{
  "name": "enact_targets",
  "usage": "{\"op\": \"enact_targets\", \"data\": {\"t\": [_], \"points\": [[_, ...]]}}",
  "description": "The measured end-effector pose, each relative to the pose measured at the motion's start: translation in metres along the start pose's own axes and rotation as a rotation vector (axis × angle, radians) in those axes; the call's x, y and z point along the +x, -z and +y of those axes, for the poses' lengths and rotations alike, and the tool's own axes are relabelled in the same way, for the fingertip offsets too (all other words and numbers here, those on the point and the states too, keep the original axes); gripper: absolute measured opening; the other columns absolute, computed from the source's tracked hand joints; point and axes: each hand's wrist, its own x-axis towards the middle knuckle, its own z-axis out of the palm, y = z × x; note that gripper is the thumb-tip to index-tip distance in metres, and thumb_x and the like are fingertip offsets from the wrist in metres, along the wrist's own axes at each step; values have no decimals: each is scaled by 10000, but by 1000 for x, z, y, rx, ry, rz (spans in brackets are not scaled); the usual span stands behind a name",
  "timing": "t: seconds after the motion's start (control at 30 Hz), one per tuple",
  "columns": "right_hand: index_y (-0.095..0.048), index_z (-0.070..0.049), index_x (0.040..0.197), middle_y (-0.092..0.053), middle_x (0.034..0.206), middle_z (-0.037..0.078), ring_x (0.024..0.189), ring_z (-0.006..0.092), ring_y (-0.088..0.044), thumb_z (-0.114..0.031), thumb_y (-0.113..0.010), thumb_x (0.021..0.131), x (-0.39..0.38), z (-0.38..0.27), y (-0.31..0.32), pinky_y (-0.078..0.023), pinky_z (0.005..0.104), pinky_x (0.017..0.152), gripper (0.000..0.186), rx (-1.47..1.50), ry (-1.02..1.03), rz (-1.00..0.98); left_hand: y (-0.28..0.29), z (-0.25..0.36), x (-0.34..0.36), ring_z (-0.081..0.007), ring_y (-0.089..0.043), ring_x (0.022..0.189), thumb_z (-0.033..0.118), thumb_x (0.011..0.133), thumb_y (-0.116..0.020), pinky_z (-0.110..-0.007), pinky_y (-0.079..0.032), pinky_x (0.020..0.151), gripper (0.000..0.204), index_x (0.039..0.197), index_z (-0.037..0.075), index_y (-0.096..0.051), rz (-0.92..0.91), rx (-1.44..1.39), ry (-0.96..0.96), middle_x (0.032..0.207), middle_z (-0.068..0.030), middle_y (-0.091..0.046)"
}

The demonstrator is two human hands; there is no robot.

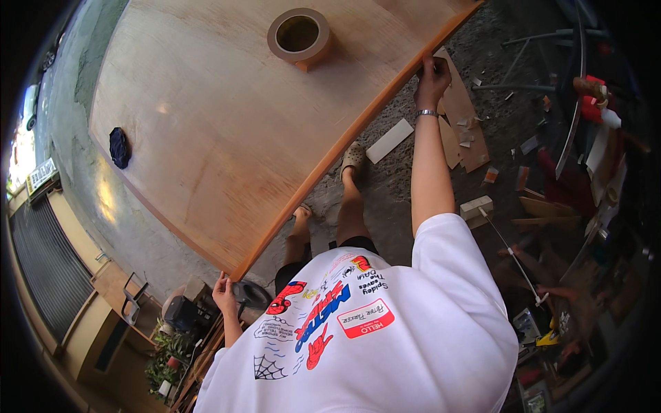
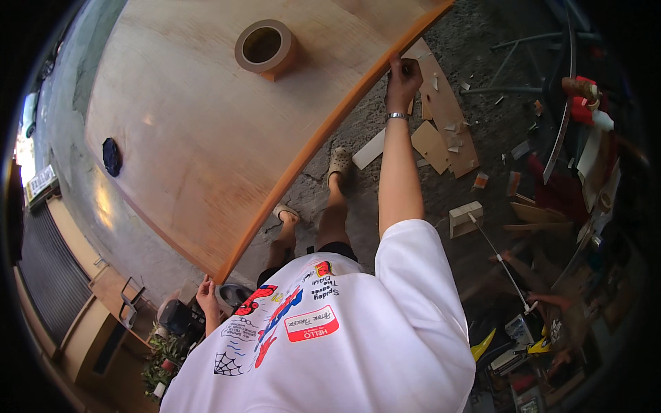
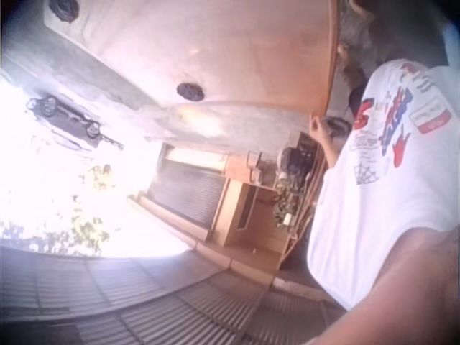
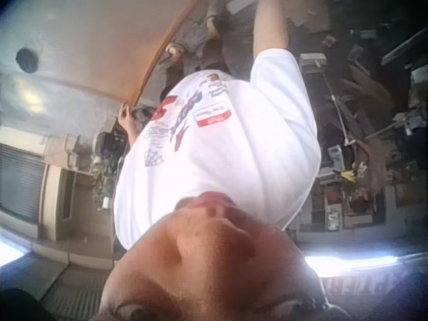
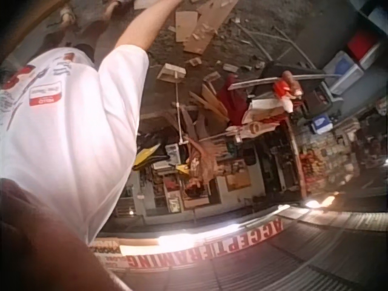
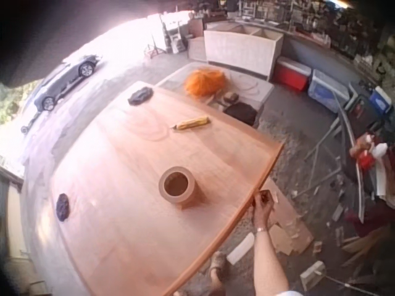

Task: The person applies a strip of edge banding to the perimeter of a large wooden board. They use a utility knife to trim the excess material and a dark cloth to rub the surface. The person also uses a tape measure and pencil to mark measurements on the board.

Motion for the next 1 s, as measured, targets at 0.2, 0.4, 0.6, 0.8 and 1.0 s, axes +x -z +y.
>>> {"op": "enact_targets", "data": {"t": [0.2, 0.4, 0.6, 0.8, 1.0], "points": [[-638, -4, 808, -605, 703, 27, 596, 101, -505, -423, -819, 888, 92, 2, 8, -415, 283, 540, 464, -12, -39, 13, -5, 15, -4, -162, -631, 1197, 35, 986, -679, -259, -482, 976, 94, 976, -58, -687, -13, -72, 72, 1474, -205, -579], [-672, -4, 808, -651, 704, 34, 619, 106, -564, -410, -851, 860, 153, -3, 7, -454, 291, 572, 447, 8, 32, 43, 0, 5, -4, -195, -626, 1227, 40, 982, -686, -286, -490, 1024, 92, 977, -51, -691, 1, -115, 102, 1464, -200, -587], [-704, 19, 821, -689, 784, 54, 739, 123, -593, -451, -868, 830, 193, 6, 20, -490, 305, 698, 498, -106, 43, 69, -2, 4, -1, -102, -644, 973, 58, 983, -690, -212, -496, 808, 105, 979, -47, -702, 13, -126, 137, 1446, -161, -615], [-754, 77, 1013, -746, 1023, 128, 914, 192, -637, -509, -860, 820, 215, 4, 7, -516, 340, 885, 627, -397, -45, 115, -13, -4, -17, -9, -489, 733, 70, 974, -703, -175, -367, 614, 107, 960, -37, -706, 74, -194, 151, 1399, -95, -655], [-627, 113, 1305, -700, 1233, 159, 1033, 245, -665, -513, -673, 986, 146, 22, 39, -543, 377, 931, 704, -147, -213, 99, 3, 20, 0, -187, -677, 1116, 158, 984, -701, -307, -510, 935, 224, 1084, -42, -713, 77, 24, 119, 1303, -145, -706]]}}
